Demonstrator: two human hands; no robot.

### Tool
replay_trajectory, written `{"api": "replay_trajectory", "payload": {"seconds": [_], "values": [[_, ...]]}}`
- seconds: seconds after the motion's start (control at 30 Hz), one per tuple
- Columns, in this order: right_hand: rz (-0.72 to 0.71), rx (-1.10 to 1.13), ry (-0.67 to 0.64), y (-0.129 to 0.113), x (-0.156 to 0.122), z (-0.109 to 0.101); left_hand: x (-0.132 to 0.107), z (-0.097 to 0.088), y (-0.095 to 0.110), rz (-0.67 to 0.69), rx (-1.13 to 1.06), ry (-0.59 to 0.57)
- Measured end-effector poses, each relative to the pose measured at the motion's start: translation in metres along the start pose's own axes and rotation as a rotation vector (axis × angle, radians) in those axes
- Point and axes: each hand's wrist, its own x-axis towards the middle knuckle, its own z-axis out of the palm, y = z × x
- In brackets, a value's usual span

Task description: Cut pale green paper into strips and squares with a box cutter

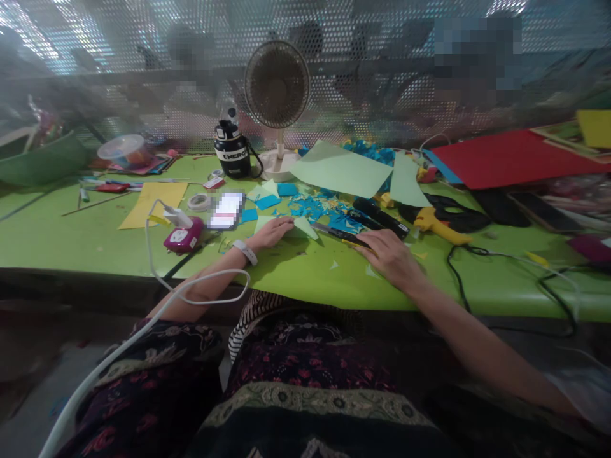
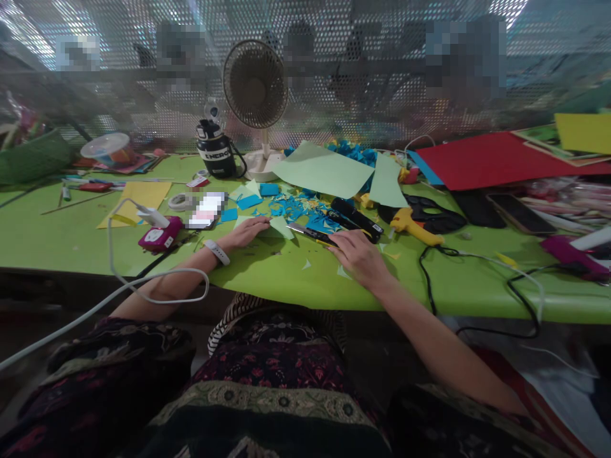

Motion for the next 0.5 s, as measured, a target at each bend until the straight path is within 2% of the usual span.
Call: {"api": "replay_trajectory", "payload": {"seconds": [0.2,0.33,0.5], "values": [[-0.004,-0.003,0.014,-0.0002,0.0003,0.0016,0.0009,0.0017,-0.0040,0.018,-0.027,0.026],[0.015,-0.002,0.017,-0.0002,-0.0010,0.0018,0.0025,0.0024,-0.0056,0.038,-0.023,-0.014],[0.068,-0.056,0.091,0.0024,-0.0014,0.0000,0.0043,0.0024,-0.0039,0.045,0.041,-0.006]]}}
